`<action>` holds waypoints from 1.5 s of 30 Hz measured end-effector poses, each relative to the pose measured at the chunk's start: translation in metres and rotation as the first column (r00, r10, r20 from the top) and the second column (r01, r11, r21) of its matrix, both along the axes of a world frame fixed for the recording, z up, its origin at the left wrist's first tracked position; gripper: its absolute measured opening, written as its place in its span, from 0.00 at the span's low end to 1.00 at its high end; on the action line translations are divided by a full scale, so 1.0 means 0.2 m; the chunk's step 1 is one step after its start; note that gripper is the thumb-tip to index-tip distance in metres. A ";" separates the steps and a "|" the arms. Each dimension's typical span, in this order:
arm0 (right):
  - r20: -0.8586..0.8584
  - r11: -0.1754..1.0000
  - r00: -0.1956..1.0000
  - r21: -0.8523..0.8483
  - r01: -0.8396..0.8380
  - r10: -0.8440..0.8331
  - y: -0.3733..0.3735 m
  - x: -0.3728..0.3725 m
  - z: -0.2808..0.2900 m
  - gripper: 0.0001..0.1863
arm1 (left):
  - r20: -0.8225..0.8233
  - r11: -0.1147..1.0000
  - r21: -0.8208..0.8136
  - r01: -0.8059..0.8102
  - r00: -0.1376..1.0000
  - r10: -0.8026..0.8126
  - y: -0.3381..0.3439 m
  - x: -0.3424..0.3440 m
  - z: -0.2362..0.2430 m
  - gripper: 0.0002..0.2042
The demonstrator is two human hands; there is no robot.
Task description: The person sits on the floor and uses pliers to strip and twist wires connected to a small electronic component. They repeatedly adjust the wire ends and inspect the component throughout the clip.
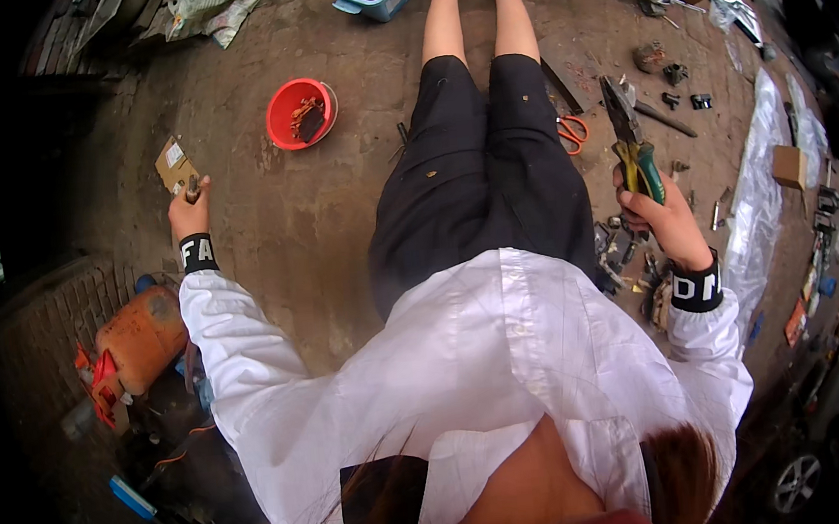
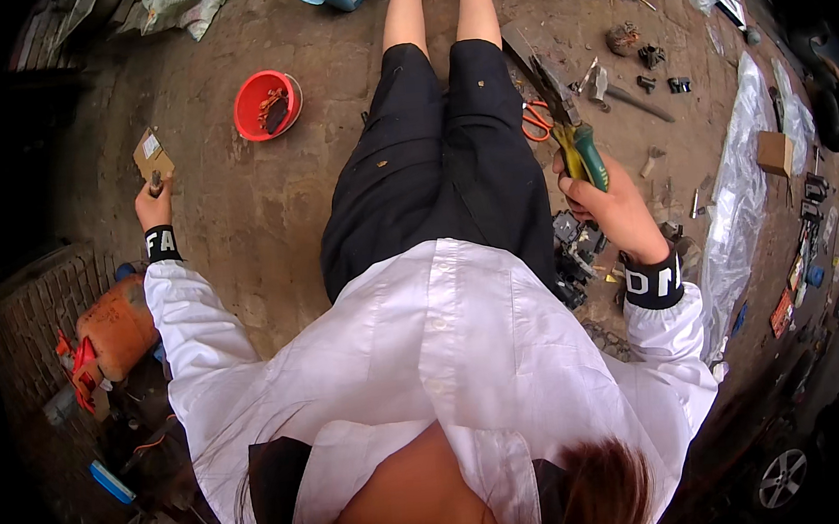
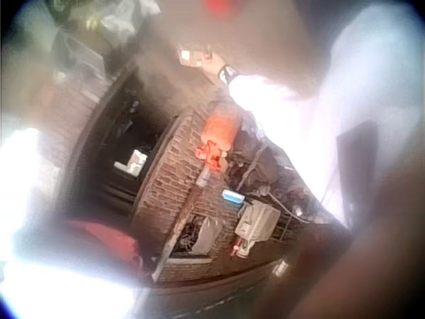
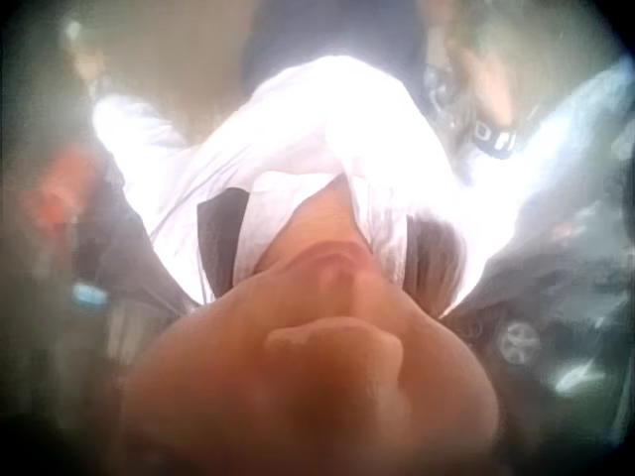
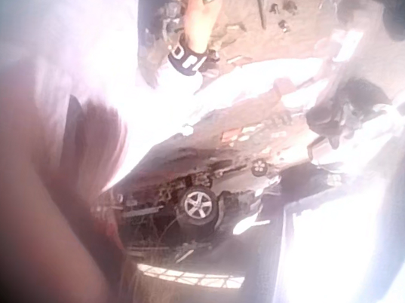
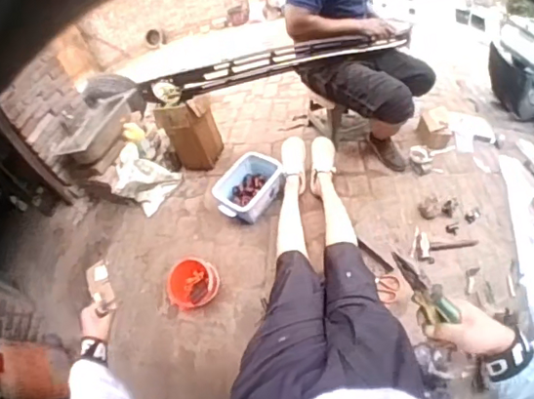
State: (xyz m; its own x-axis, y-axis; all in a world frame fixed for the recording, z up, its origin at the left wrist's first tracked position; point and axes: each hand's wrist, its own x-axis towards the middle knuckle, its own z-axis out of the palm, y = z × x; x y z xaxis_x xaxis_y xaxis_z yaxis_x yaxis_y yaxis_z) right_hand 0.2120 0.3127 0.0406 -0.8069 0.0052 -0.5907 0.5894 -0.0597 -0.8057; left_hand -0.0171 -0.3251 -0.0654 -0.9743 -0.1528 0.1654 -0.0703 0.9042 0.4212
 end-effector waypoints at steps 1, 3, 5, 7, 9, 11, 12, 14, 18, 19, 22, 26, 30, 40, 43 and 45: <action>-0.008 1.000 1.000 0.000 0.028 -0.028 0.01 0.03 -0.01 0.09 | 0.061 1.000 0.006 0.013 0.998 -0.013 0.11 0.00 -0.06 0.22; -0.010 0.995 0.995 -0.037 0.096 -0.096 0.04 0.08 -0.05 0.10 | 0.111 0.957 0.287 0.035 0.991 -0.070 0.30 -0.01 -0.20 0.19; 0.015 0.978 0.984 -0.109 0.178 -0.177 0.08 0.15 -0.10 0.11 | 0.071 0.905 0.404 0.132 0.982 -0.175 0.54 -0.03 -0.25 0.18; 0.053 0.916 0.941 -0.216 0.338 -0.334 0.11 0.23 -0.15 0.11 | 0.106 0.789 0.608 0.091 0.975 -0.194 0.82 -0.03 -0.23 0.15; 0.068 0.825 0.901 -0.377 0.422 -0.429 0.20 0.33 -0.28 0.11 | 0.201 0.674 0.739 -0.005 0.956 -0.214 1.03 -0.05 -0.20 0.13; 0.111 0.716 0.834 -0.460 0.525 -0.540 0.26 0.40 -0.43 0.14 | 0.228 0.662 0.749 0.035 0.924 -0.306 1.18 -0.07 -0.19 0.13; 0.148 0.692 0.807 -0.441 0.572 -0.572 0.29 0.43 -0.51 0.15 | 0.239 0.663 0.746 0.057 0.907 -0.347 1.25 -0.07 -0.19 0.13; 0.229 0.661 0.768 -0.401 0.634 -0.598 0.36 0.48 -0.71 0.16 | 0.260 0.602 0.796 0.061 0.864 -0.431 1.44 -0.05 -0.14 0.13; 0.385 0.818 0.826 -0.246 0.521 -0.411 0.47 0.50 -1.09 0.15 | 0.302 0.623 0.779 0.074 0.826 -0.476 1.66 0.01 -0.13 0.14; 0.428 0.855 0.838 -0.232 0.465 -0.339 0.49 0.49 -1.17 0.15 | 0.311 0.621 0.780 0.077 0.814 -0.491 1.73 0.05 -0.10 0.14; 0.577 0.948 0.805 -0.159 0.275 -0.137 0.54 0.46 -1.41 0.16 | 0.340 0.624 0.777 0.084 0.778 -0.528 1.84 0.11 -0.09 0.13; 0.663 0.990 0.745 0.035 -0.139 0.081 0.58 0.42 -1.59 0.15 | 0.414 0.581 0.813 -0.037 0.738 -0.533 1.90 0.20 -0.11 0.12; 0.655 0.998 0.752 0.038 0.059 -0.069 0.52 0.54 -1.71 0.14 | 0.497 0.586 0.797 -0.146 0.711 -0.498 1.92 0.25 -0.14 0.11; 0.503 0.868 0.756 -0.022 0.496 -0.419 0.12 0.98 -1.83 0.11 | 0.506 0.513 0.838 -0.187 0.618 -0.601 2.11 0.29 -0.17 0.08; 0.583 0.821 0.638 0.553 0.142 -0.503 -0.04 1.09 -2.02 0.14 | 0.503 0.489 0.850 -0.193 0.570 -0.650 2.19 0.33 -0.16 0.07; 0.664 0.811 0.548 0.583 0.046 -0.508 -0.11 1.22 -2.23 0.22 | 0.489 0.480 0.859 -0.176 0.555 -0.673 2.22 0.35 -0.12 0.07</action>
State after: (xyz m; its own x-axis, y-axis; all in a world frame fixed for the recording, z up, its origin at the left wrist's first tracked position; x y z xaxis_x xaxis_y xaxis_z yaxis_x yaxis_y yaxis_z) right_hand 0.4567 0.2897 -0.4063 0.0509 0.5849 -0.8095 0.9932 -0.1148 -0.0205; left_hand 0.0525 0.1185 -0.0896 -0.6483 0.4890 -0.5836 -0.5406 0.2441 0.8051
